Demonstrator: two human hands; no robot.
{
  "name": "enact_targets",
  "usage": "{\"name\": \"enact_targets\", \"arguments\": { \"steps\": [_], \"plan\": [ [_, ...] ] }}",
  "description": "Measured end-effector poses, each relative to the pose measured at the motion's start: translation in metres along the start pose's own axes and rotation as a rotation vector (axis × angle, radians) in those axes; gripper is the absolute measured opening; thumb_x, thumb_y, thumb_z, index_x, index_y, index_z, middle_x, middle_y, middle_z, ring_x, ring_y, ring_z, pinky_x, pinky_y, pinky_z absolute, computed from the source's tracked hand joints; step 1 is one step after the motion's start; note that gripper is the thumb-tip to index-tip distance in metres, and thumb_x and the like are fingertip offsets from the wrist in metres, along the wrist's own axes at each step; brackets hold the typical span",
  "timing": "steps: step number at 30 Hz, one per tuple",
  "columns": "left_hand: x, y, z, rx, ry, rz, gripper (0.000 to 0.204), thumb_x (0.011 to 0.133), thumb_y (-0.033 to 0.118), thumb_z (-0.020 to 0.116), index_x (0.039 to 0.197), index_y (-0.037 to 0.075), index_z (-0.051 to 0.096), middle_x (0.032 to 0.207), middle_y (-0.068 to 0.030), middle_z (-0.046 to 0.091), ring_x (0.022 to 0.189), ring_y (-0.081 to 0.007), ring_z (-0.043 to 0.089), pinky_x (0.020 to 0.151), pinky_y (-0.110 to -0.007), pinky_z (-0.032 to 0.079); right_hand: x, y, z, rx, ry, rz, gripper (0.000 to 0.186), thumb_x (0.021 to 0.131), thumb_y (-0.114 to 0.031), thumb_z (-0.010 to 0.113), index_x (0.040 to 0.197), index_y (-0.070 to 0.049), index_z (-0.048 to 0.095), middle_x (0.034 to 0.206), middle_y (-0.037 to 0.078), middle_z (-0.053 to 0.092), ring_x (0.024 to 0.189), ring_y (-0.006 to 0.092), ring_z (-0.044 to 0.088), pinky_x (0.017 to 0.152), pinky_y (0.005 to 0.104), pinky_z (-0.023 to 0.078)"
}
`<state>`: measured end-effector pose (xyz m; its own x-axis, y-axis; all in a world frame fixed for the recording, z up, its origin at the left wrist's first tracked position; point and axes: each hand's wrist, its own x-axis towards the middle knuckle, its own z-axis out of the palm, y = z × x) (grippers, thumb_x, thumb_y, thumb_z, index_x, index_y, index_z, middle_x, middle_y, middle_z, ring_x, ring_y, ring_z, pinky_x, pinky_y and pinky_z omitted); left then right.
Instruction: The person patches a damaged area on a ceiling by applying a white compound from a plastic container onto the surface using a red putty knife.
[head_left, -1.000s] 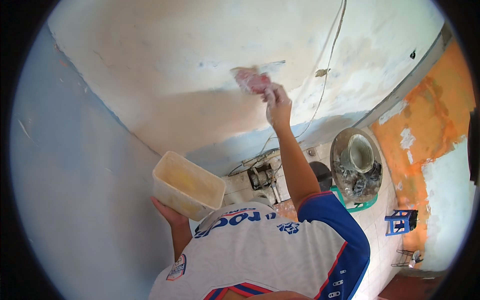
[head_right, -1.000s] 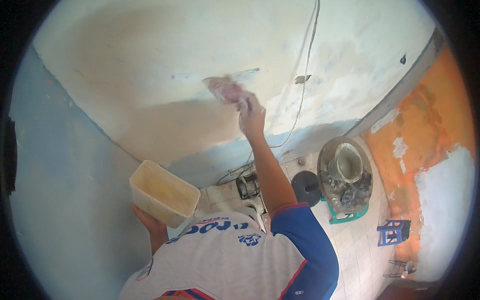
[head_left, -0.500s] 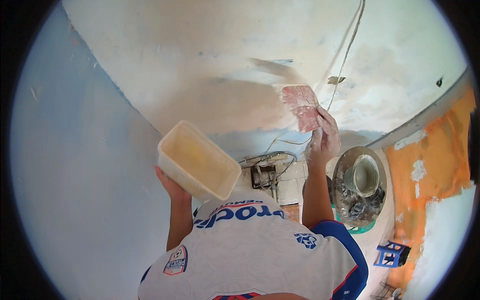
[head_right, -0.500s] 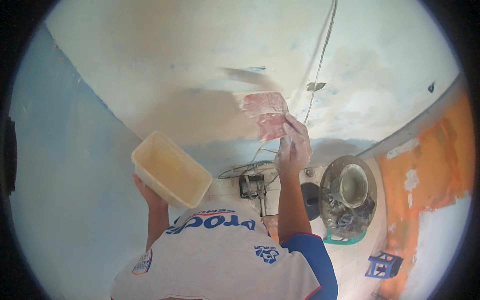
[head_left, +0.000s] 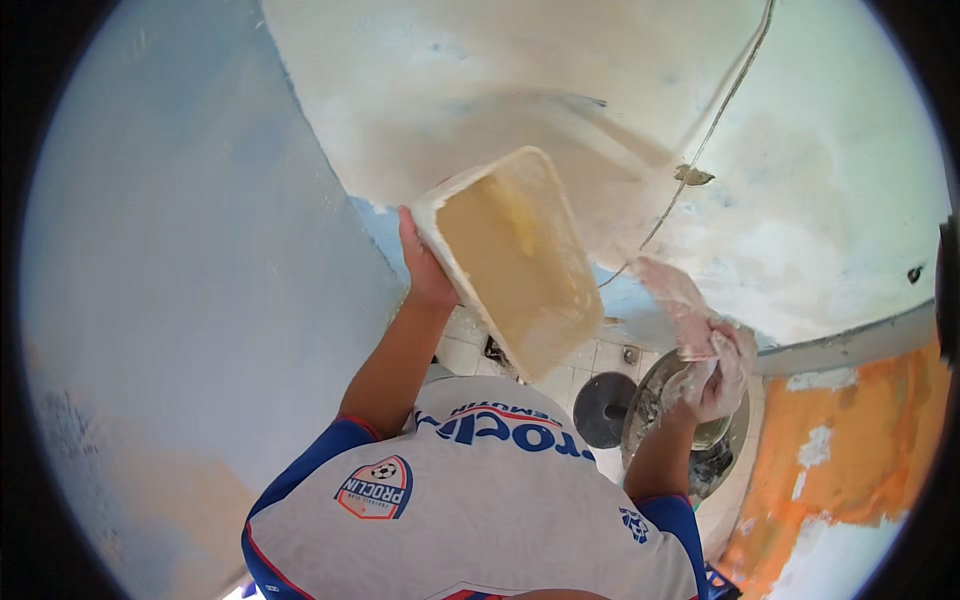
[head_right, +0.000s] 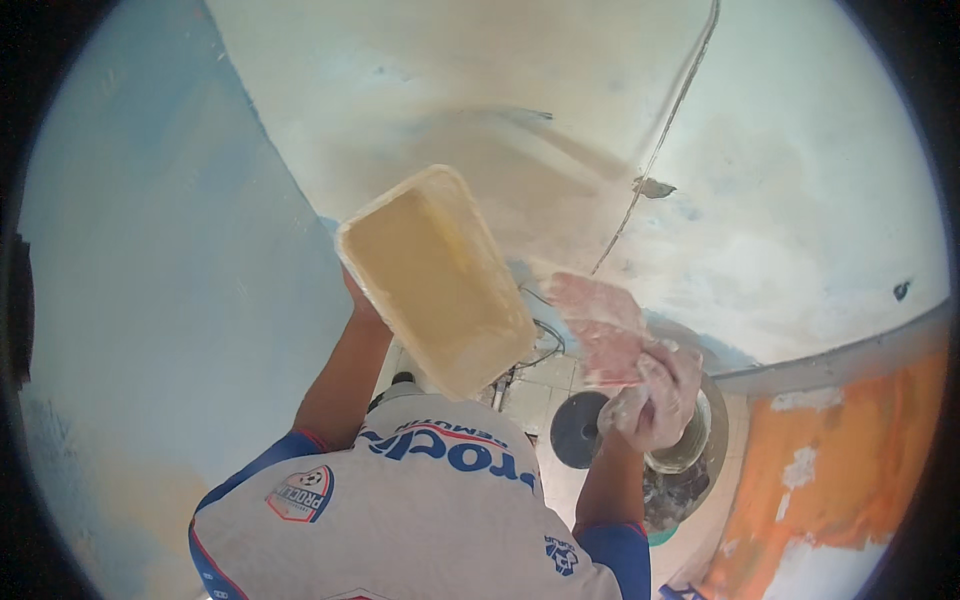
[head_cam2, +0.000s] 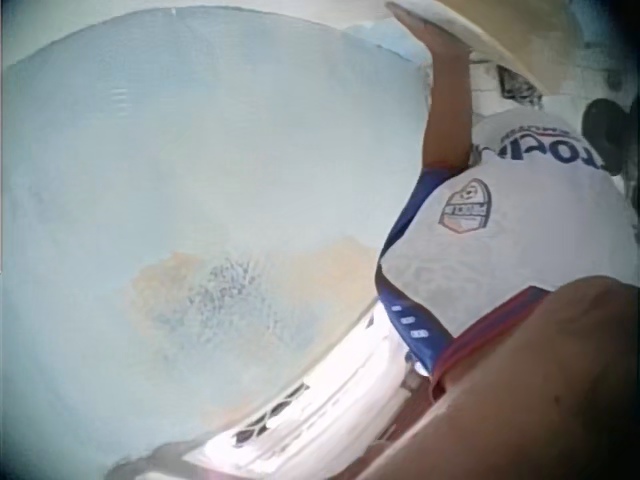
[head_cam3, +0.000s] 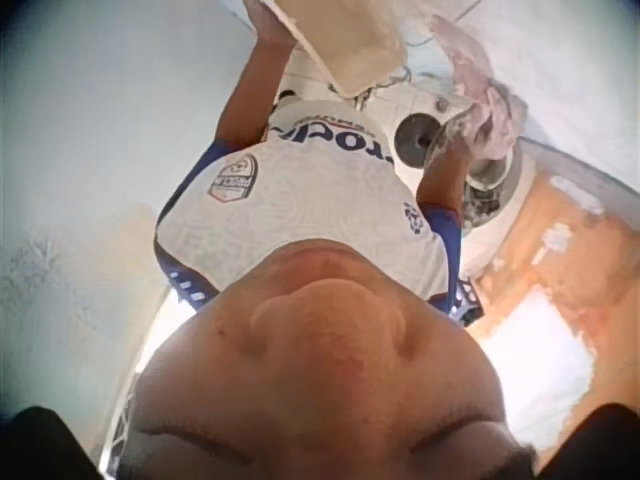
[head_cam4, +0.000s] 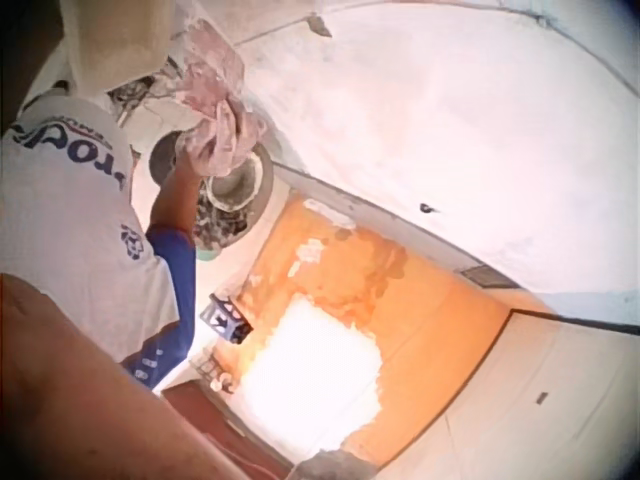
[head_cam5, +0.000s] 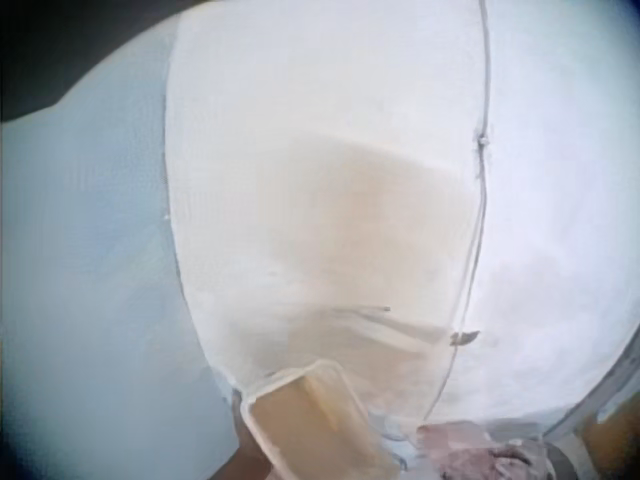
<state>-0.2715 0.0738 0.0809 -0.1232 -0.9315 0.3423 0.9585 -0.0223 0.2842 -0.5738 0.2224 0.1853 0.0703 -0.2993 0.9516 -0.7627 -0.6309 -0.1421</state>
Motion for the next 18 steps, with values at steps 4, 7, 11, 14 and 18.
{"name": "enact_targets", "arguments": {
  "steps": [4, 7, 11, 14, 18],
  "plan": [
    [-0.017, -0.013, 0.037, 0.216, 0.14, 0.096, 0.071, 0.105, 0.058, 0.017, 0.147, 0.006, 0.039, 0.143, -0.0124, 0.052, 0.132, -0.0281, 0.05, 0.11, -0.043, 0.042, -0.005, -0.022, -0.007, 0.082, -0.023, -0.062, 0.016, 0.094, -0.013, 0.062, 0.107, -0.006, 0.068, 0.103, 0.018, 0.065, 0.085, 0.0277, 0.061, 0.07, 0.0384, 0.05],
    [-0.026, -0.018, 0.052, 0.261, 0.155, 0.155, 0.071, 0.105, 0.059, 0.016, 0.148, 0.006, 0.037, 0.142, -0.0133, 0.052, 0.132, -0.0284, 0.05, 0.109, -0.044, 0.043, 0.0, -0.031, -0.025, 0.181, -0.177, -0.117, 0.028, 0.073, -0.002, 0.082, 0.098, -0.013, 0.077, 0.116, 0.012, 0.063, 0.092, 0.0259, 0.06, 0.07, 0.0327, 0.049],
    [-0.034, -0.012, 0.059, 0.168, -0.007, 0.167, 0.073, 0.104, 0.06, 0.015, 0.148, 0.006, 0.036, 0.141, -0.0136, 0.052, 0.132, -0.0289, 0.05, 0.109, -0.044, 0.043, 0.004, -0.023, -0.056, 0.086, -0.304, -0.184, 0.033, 0.062, -0.001, 0.084, 0.092, -0.011, 0.08, 0.118, 0.01, 0.064, 0.091, 0.0262, 0.065, 0.07, 0.0344, 0.053],
    [-0.033, -0.018, 0.07, 0.187, -0.02, 0.126, 0.072, 0.105, 0.06, 0.015, 0.149, 0.006, 0.036, 0.142, -0.0134, 0.052, 0.132, -0.0289, 0.05, 0.109, -0.043, 0.043, 0.02, -0.022, -0.079, 0.128, -0.388, -0.228, 0.03, 0.066, 0.004, 0.083, 0.093, -0.007, 0.077, 0.116, 0.011, 0.067, 0.094, 0.0289, 0.065, 0.075, 0.0366, 0.055],
    [-0.037, -0.042, 0.091, 0.359, 0.059, 0.085, 0.071, 0.105, 0.059, 0.017, 0.149, 0.007, 0.036, 0.142, -0.0129, 0.052, 0.131, -0.0286, 0.05, 0.109, -0.043, 0.043, 0.041, -0.024, -0.091, 0.115, -0.519, -0.388, 0.026, 0.063, 0.005, 0.08, 0.088, 0.003, 0.071, 0.116, 0.015, 0.066, 0.09, 0.0333, 0.067, 0.068, 0.0391, 0.057]
  ]
}}
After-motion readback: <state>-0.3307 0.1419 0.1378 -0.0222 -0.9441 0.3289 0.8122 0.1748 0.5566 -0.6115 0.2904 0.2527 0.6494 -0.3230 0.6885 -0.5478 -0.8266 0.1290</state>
